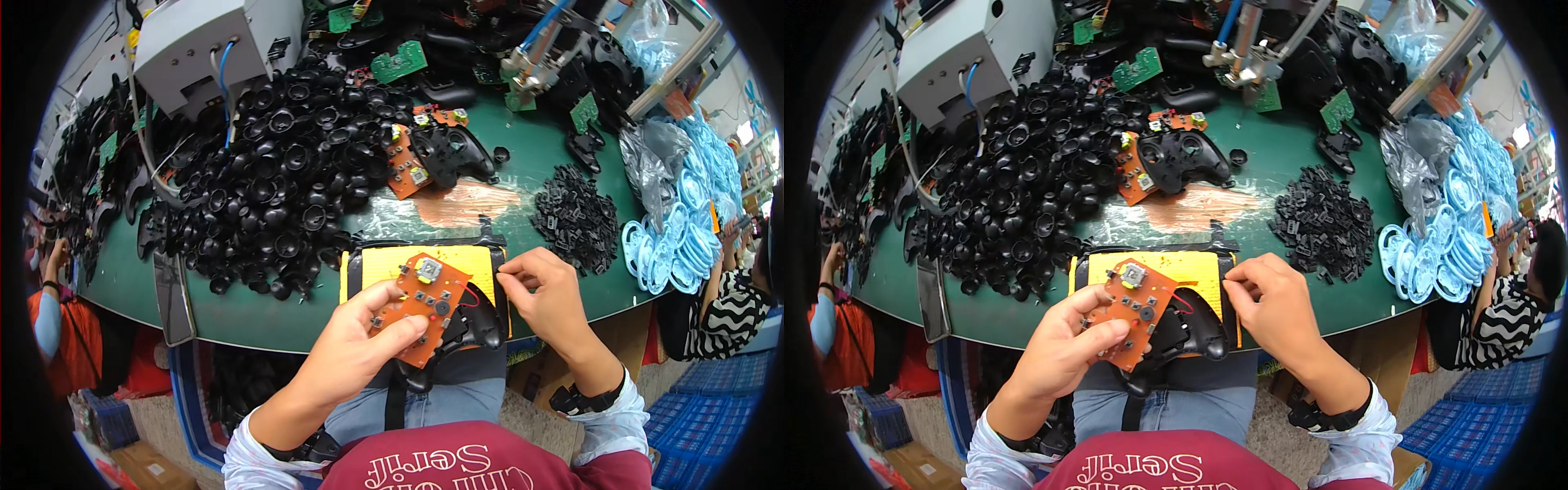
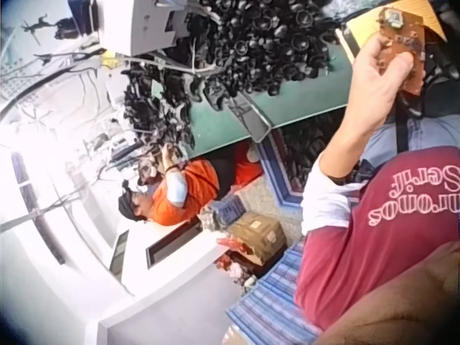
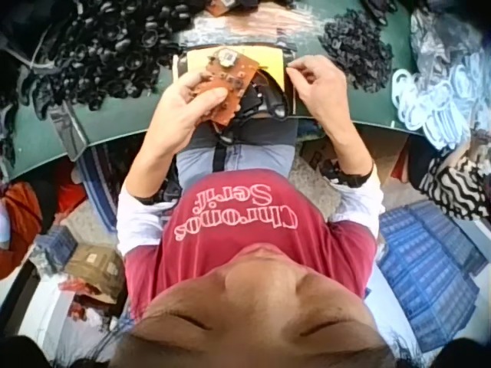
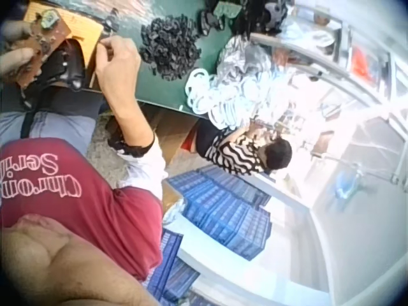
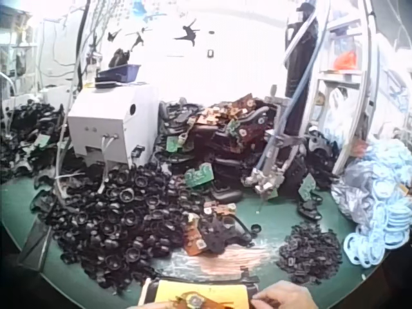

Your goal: Assemble internal components and shells of game controllers using specialized jigs and pneumatic presses.

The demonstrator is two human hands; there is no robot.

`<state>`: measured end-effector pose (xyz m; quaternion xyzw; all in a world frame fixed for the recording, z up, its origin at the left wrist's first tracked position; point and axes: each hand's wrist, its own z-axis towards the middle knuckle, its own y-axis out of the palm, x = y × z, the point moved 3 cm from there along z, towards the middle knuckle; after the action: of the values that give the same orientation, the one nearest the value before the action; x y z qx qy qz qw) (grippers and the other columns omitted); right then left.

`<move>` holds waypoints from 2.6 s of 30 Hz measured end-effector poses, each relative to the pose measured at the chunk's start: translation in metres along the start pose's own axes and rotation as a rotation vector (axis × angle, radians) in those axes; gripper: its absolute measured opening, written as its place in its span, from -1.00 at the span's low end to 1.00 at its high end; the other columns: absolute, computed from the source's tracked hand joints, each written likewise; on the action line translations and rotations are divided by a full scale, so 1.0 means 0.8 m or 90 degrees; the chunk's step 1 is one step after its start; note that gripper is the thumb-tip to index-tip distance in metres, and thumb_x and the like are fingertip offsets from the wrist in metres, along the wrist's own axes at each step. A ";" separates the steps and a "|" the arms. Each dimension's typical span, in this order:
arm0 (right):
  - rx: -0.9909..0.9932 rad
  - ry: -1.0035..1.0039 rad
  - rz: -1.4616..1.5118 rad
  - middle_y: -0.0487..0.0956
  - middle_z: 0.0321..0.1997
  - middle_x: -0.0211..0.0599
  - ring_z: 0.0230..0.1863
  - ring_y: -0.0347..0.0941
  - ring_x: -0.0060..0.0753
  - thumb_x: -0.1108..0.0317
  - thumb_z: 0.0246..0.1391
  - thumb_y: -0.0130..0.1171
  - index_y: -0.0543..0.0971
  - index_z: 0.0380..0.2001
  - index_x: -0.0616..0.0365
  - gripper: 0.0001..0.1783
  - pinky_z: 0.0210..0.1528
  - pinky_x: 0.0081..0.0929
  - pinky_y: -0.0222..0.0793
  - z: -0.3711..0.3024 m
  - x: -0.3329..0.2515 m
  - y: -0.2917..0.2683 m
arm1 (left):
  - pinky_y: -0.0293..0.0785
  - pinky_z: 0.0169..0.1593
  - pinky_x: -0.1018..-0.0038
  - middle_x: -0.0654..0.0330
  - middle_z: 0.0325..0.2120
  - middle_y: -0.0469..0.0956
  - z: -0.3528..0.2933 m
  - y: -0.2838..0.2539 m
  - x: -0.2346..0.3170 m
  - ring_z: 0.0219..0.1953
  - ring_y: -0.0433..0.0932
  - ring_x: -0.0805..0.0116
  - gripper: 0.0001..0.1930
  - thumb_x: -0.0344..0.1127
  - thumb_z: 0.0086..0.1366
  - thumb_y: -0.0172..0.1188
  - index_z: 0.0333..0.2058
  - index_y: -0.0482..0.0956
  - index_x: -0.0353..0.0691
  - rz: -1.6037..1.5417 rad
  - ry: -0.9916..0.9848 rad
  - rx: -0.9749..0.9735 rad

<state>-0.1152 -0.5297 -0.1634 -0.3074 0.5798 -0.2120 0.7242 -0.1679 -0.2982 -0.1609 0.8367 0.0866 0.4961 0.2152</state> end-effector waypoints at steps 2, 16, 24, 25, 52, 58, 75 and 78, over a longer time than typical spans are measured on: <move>-0.005 0.008 -0.008 0.58 -0.42 -0.23 -0.44 0.60 -0.42 0.56 -0.04 0.27 0.61 -0.43 0.29 -0.94 -0.36 -0.57 0.53 0.002 -0.003 -0.006 | 0.56 -0.04 0.44 0.11 -0.10 0.56 0.002 0.001 0.000 -0.11 0.58 0.42 -0.61 -0.52 0.27 0.17 0.07 0.39 -0.42 0.019 0.016 -0.023; -0.194 0.213 0.686 0.63 -0.27 -0.09 -0.23 0.63 -0.34 0.62 0.09 0.23 0.52 -0.29 0.39 -0.87 -0.17 -0.47 0.63 -0.025 -0.041 0.025 | 0.54 0.00 0.46 0.14 -0.09 0.54 0.008 0.012 -0.014 -0.07 0.56 0.43 -0.57 -0.50 0.25 0.24 0.08 0.36 -0.38 -0.021 0.070 -0.023; -0.120 0.159 0.635 0.62 -0.27 -0.10 -0.25 0.62 -0.36 0.63 0.05 0.27 0.52 -0.32 0.39 -0.86 -0.12 -0.45 0.60 -0.026 -0.043 0.028 | 0.50 -0.07 0.53 0.16 -0.15 0.52 0.008 0.018 -0.012 -0.15 0.53 0.51 -0.66 -0.47 0.33 0.14 0.04 0.36 -0.38 0.066 0.177 -0.015; -0.122 0.159 0.635 0.62 -0.27 -0.10 -0.25 0.62 -0.36 0.63 0.05 0.27 0.52 -0.32 0.39 -0.86 -0.12 -0.45 0.60 -0.027 -0.042 0.028 | 0.49 -0.06 0.52 0.16 -0.15 0.51 0.007 0.019 -0.011 -0.15 0.52 0.52 -0.67 -0.46 0.33 0.14 0.04 0.36 -0.38 0.058 0.169 -0.017; -0.097 0.118 0.622 0.59 -0.25 -0.11 -0.22 0.56 -0.46 0.70 -0.02 0.29 0.53 -0.38 0.35 -0.85 -0.13 -0.53 0.53 -0.030 -0.035 0.032 | 0.46 -0.04 0.35 -0.03 -0.19 0.53 0.010 0.018 -0.010 -0.14 0.57 0.19 -0.60 -0.43 0.29 0.17 0.04 0.29 -0.42 0.243 0.266 -0.004; -0.042 0.022 0.551 0.59 -0.28 -0.13 -0.23 0.55 -0.47 0.72 -0.04 0.29 0.54 -0.42 0.34 -0.85 -0.16 -0.53 0.52 -0.030 -0.040 0.031 | 0.44 -0.08 0.26 -0.18 -0.19 0.50 0.004 0.026 -0.004 -0.14 0.55 -0.07 -0.58 -0.45 0.26 0.15 0.04 0.24 -0.45 0.378 0.317 0.010; -0.173 -0.437 0.052 0.45 0.16 0.02 0.17 0.41 0.05 0.21 -0.35 0.57 0.34 0.20 0.29 -0.01 0.19 -0.17 0.35 0.017 -0.066 0.005 | 0.43 -0.35 0.45 0.18 -0.46 0.51 0.031 0.014 0.023 -0.45 0.45 0.45 -0.77 -0.41 0.07 0.19 -0.30 0.41 -0.36 0.415 0.246 -0.118; -0.177 -0.390 0.093 0.50 0.11 0.00 0.13 0.45 0.02 0.24 -0.35 0.57 0.38 0.17 0.29 -0.05 0.17 -0.18 0.37 0.015 -0.063 0.004 | 0.45 -0.30 0.29 -0.11 -0.44 0.54 0.029 0.019 0.029 -0.40 0.57 0.05 -0.74 -0.39 0.08 0.14 -0.27 0.38 -0.40 0.474 0.196 -0.141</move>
<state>-0.1157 -0.4917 -0.1277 -0.4104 0.3790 0.0239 0.8290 -0.1373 -0.3100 -0.1452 0.6986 -0.2448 0.6657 0.0942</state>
